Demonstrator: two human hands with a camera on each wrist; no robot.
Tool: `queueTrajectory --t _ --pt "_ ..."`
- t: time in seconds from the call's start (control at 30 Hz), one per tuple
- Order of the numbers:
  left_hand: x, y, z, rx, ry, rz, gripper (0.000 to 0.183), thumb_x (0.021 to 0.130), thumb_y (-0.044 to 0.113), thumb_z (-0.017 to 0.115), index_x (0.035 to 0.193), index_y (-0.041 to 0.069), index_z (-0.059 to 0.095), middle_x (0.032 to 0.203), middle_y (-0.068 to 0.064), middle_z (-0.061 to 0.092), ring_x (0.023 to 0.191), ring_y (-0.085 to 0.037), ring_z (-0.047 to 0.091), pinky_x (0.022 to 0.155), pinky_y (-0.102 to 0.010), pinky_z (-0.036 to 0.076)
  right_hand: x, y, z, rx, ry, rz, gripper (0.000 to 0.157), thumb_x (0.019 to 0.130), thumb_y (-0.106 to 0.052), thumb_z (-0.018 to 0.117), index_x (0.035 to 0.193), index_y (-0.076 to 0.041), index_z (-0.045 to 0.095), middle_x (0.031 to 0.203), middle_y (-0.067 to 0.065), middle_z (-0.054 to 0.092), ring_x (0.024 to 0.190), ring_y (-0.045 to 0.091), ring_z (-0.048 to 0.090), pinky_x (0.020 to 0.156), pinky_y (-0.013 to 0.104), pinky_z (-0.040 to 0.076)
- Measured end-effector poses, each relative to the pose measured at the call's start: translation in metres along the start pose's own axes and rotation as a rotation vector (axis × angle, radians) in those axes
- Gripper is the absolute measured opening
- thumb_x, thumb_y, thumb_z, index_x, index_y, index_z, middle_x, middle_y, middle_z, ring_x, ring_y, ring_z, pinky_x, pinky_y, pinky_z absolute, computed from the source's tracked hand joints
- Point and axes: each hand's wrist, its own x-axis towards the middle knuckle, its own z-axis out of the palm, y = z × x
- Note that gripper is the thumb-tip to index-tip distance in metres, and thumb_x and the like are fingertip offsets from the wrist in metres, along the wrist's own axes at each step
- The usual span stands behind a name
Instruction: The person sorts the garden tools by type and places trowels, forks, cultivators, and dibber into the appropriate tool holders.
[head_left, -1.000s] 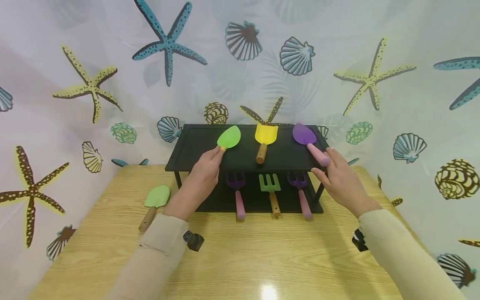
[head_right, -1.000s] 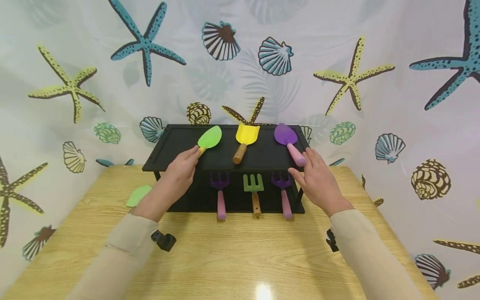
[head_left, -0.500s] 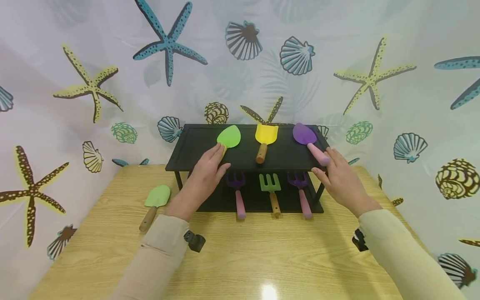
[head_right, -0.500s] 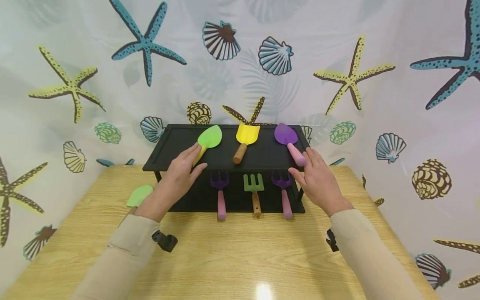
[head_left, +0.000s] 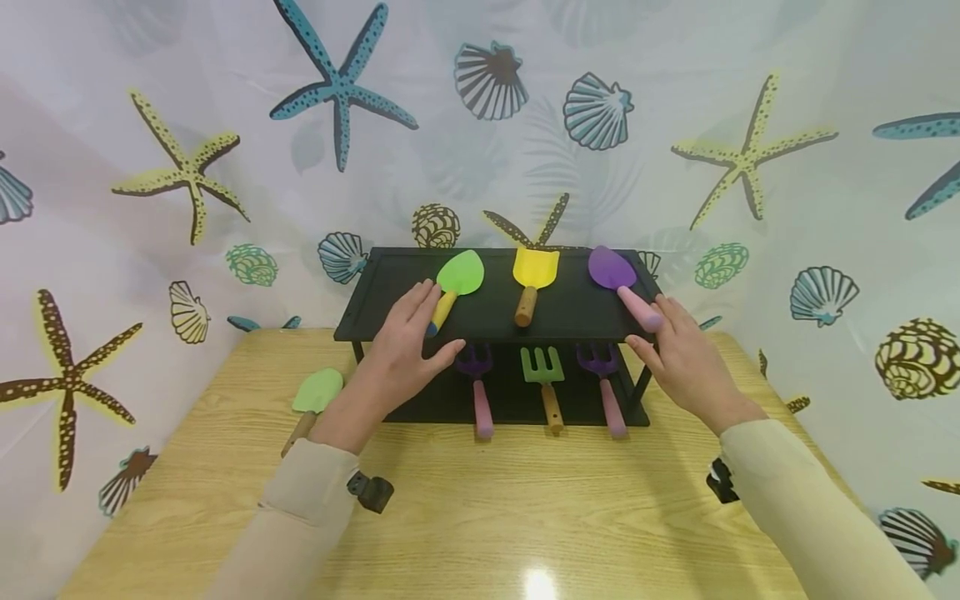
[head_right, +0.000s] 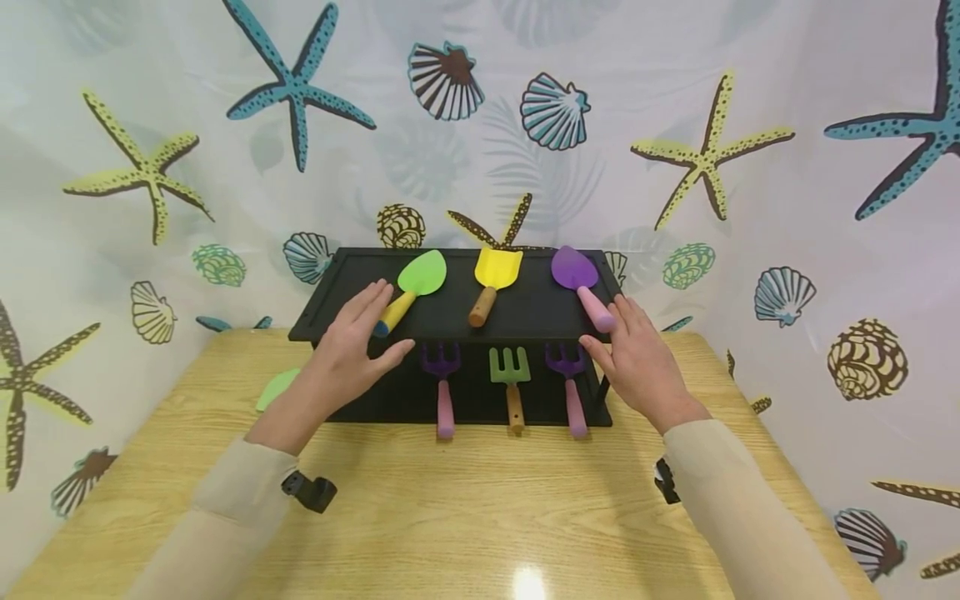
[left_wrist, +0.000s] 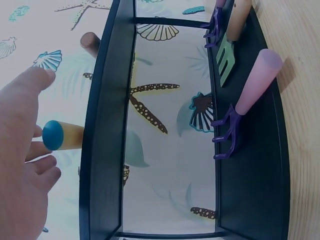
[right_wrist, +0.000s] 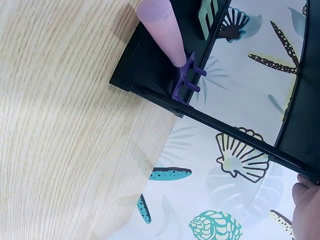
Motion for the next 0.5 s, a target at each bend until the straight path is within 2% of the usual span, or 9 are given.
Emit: queueTrajectory --t 0.23,0.4,0.5 --pt "-0.019 -0.003 -0.009 0.009 0.025 0.042 0.082 0.090 0.034 0.074 0.153 0.000 0.034 0.160 -0.018 0.032 0.150 -0.034 0.028 0.119 -0.050 0.033 -0.001 -0.001 0.000 0.004 -0.003 0.001 0.083 0.105 -0.054 0.034 0.151 0.014 0.021 0.158 0.035 0.020 0.148 0.050 0.018 0.119 0.064 0.020" --pt "-0.035 -0.006 -0.017 0.018 0.041 0.049 0.082 0.089 0.033 0.075 0.152 0.000 0.035 0.160 -0.016 0.033 0.150 -0.033 0.028 0.119 -0.052 0.033 -0.001 -0.001 0.000 0.011 -0.002 0.003 0.083 0.105 -0.053 0.035 0.151 0.014 0.020 0.158 0.035 0.020 0.148 0.050 0.017 0.119 0.064 0.020" --pt "-0.047 -0.009 -0.022 0.018 0.029 0.031 0.081 0.089 0.031 0.074 0.152 -0.002 0.034 0.160 -0.016 0.033 0.151 -0.033 0.027 0.119 -0.052 0.033 -0.001 -0.001 0.000 0.011 -0.003 0.007 0.084 0.105 -0.054 0.035 0.151 0.014 0.020 0.158 0.035 0.020 0.148 0.050 0.017 0.119 0.064 0.020"
